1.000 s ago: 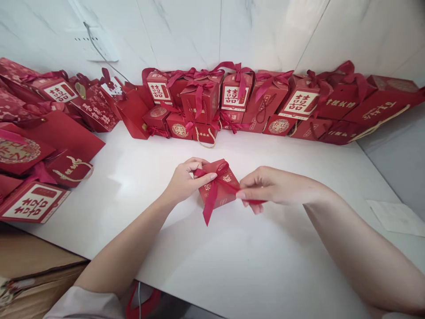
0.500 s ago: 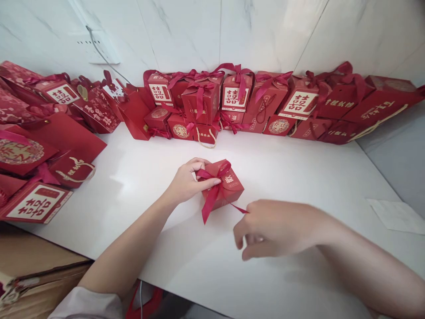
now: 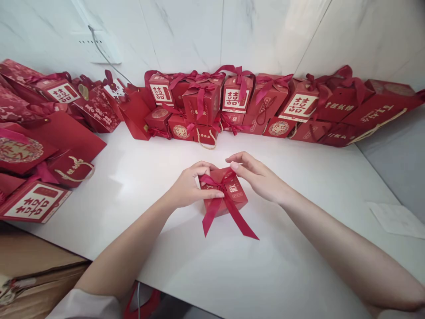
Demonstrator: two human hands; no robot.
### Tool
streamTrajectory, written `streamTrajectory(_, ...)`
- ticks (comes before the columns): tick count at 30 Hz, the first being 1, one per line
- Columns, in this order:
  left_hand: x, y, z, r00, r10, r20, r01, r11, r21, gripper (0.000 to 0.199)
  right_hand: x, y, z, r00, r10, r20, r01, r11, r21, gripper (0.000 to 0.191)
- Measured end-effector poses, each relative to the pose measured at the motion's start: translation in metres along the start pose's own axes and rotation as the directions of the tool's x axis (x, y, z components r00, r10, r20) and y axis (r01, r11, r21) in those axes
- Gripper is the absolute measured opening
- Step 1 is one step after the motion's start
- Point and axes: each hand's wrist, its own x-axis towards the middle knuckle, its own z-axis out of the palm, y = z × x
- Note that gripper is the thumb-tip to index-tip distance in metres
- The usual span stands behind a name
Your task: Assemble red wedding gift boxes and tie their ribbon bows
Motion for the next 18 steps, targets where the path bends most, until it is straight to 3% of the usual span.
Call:
streamTrajectory(3,-0.001,0.002,0.0,0.998,-0.009,0.059,0.01,1.0,-0.015,0.04,0.006,0.004,-0.006,0.99,0.048,0.13,-0.071,0.981,0.18,0.038)
streamTrajectory(12,-0.002,0.002,0.001,0.993,-0.016,0.118,0.019,1.0,-0.025,0.042,0.007,0.002,-0.012,0.973,0.119,0.199,-0.153,0.975,0.164,0.047)
streamTrajectory(18,0.0,-0.002,0.001,0.992,-0.034,0.125,0.041,0.998,-0.05,0.044,0.006,-0.001,-0.017,0.917,0.059,0.394,-0.161,0.96,0.23,0.042)
